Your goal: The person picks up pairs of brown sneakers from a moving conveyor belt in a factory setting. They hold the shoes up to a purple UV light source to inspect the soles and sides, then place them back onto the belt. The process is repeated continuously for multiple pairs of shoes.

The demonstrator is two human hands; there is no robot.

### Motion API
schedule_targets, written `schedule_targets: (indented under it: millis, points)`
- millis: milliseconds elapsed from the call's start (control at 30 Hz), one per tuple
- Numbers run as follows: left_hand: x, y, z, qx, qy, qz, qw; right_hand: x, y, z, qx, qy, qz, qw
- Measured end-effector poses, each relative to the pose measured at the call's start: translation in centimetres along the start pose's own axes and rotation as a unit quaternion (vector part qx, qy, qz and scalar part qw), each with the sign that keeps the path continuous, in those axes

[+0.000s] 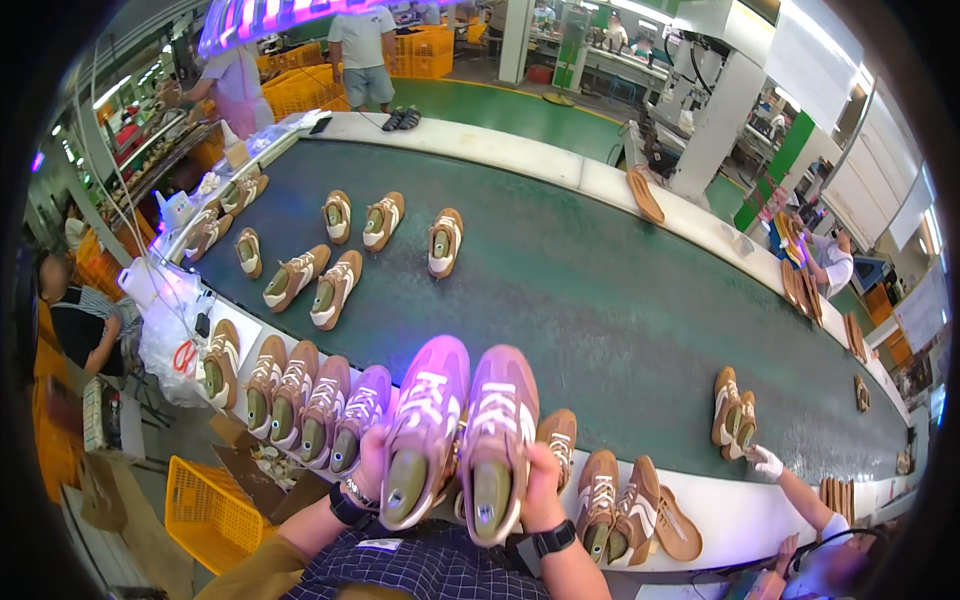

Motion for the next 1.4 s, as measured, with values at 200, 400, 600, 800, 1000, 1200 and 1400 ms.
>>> schedule_targets:
  millis: [200, 400, 600, 800, 1000, 1200, 1400]
  points:
    - [0.7, 2.1, -2.0, 0.109, 0.041, 0.031, 0.993, -0.8, 0.2, -3.2, -0.209, 0.126, -0.034, 0.969]
    - [-1.5, 3.7, -2.6, 0.165, 0.111, 0.016, 0.98, -1.2, 0.9, -2.5, -0.247, 0.186, -0.017, 0.951]
    - [-2.9, 4.0, -3.7, 0.152, 0.153, 0.005, 0.976, -2.2, 2.3, -2.9, -0.258, 0.239, -0.035, 0.936]
    - [-3.8, 3.9, -4.5, 0.144, 0.172, -0.006, 0.974, -2.2, 2.6, -3.1, -0.261, 0.262, -0.048, 0.928]
    - [-3.5, 3.8, -4.9, 0.13, 0.175, 0.002, 0.976, -2.7, 3.0, -3.3, -0.257, 0.283, -0.047, 0.923]
    - [-3.8, 3.6, -5.1, 0.125, 0.178, 0.01, 0.976, -2.9, 3.1, -3.3, -0.247, 0.295, -0.051, 0.921]
    - [-4.3, 3.6, -5.1, 0.143, 0.191, -0.025, 0.971, -3.0, 3.3, -3.1, -0.251, 0.29, -0.007, 0.923]
Point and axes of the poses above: each hand's wrist, its own z-axis away from the middle knuckle, its own x-axis out of the palm, y = z × x, the point moved 1 cm from there along -z, towards the middle knuckle, and after that the axes turned 4 degrees about -x, right-handed, at the moved point
